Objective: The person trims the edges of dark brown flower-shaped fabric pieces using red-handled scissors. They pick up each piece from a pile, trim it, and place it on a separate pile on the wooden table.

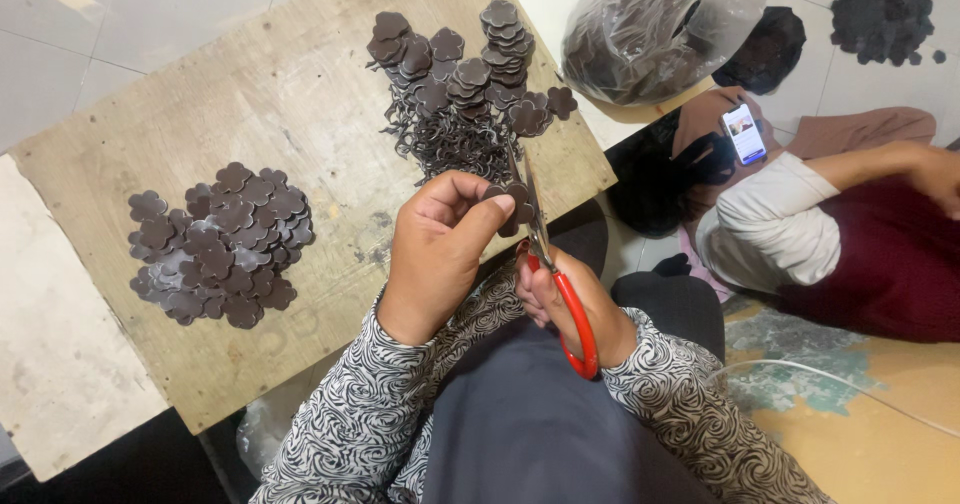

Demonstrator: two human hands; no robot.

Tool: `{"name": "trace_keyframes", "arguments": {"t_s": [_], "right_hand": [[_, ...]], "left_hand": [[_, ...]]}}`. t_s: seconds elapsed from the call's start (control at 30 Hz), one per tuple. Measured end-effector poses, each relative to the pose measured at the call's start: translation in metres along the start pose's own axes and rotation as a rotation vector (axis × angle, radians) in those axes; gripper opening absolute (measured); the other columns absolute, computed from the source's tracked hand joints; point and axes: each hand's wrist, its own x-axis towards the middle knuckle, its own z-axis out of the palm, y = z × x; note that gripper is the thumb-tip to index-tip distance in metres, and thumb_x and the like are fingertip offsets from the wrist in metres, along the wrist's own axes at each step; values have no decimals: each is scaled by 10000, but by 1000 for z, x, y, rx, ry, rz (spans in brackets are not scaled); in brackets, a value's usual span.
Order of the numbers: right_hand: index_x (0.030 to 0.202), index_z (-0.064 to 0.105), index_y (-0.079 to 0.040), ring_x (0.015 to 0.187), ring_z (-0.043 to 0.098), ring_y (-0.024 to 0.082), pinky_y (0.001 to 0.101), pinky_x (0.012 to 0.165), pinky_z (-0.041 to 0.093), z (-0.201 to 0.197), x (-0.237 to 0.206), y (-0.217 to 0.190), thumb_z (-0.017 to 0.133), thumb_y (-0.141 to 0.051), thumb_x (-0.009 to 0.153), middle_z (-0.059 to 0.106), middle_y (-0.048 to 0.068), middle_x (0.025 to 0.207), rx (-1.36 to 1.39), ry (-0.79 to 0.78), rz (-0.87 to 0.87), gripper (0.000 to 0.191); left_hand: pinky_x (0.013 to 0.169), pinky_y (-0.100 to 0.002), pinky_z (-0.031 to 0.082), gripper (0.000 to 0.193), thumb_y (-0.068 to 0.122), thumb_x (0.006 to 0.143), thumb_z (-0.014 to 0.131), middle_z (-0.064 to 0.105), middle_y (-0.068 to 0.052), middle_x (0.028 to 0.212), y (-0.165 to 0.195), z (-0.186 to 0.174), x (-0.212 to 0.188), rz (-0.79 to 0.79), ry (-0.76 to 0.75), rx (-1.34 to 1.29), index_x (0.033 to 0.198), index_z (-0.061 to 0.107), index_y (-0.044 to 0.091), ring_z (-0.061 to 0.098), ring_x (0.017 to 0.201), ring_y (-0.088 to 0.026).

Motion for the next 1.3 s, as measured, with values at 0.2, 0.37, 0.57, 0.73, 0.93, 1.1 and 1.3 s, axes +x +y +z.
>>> {"name": "trace_keyframes", "arguments": {"t_s": [0.2,0.37,0.57,0.73,0.93,1.1,1.3], "right_hand": [[955,450,-86,641,363,57,217,557,375,0,0,2,501,-589,1029,395,-31,772,23,19,17,511],[952,452,-91,637,351,50,209,539,355,0,-2,1,503,-595,1022,391,-39,767,12,28,33,511],[955,454,-96,621,351,50,209,531,359,-1,-1,2,504,-594,1019,381,-47,747,13,26,32,505],[947,447,-100,616,365,47,205,526,373,0,-2,3,493,-573,1036,396,-43,742,-17,16,30,483],[960,472,-93,592,376,45,205,505,378,1,-1,2,473,-501,1049,422,-41,736,-25,44,79,417],[978,486,-85,587,374,46,206,505,373,2,0,3,475,-469,1060,421,-37,732,-26,42,67,394],[967,486,-86,588,379,48,211,507,374,0,-1,7,476,-480,1058,424,-34,731,-42,58,67,405]], "left_hand": [[768,-256,561,43,25,965,667,718,-52,905,0,-1,0,-9,2,8,981,651,-12,671,819,-100],[770,-256,555,45,29,969,664,719,-52,908,0,-3,1,-12,-6,-8,983,649,-11,665,822,-97],[743,-241,531,47,38,964,666,709,-35,895,1,-5,1,-31,10,4,981,653,-4,641,803,-79],[735,-226,518,42,47,964,665,696,-12,895,1,-7,1,-29,31,4,979,655,9,617,799,-60],[725,-224,508,56,63,971,671,698,-15,887,1,-10,2,-7,24,43,987,660,11,615,788,-60],[713,-218,498,72,87,972,672,714,-20,895,0,-12,4,-7,38,79,993,666,19,615,783,-57],[678,-211,469,100,125,974,686,726,-17,886,-1,-11,7,-15,54,92,994,677,27,605,760,-49]]}}
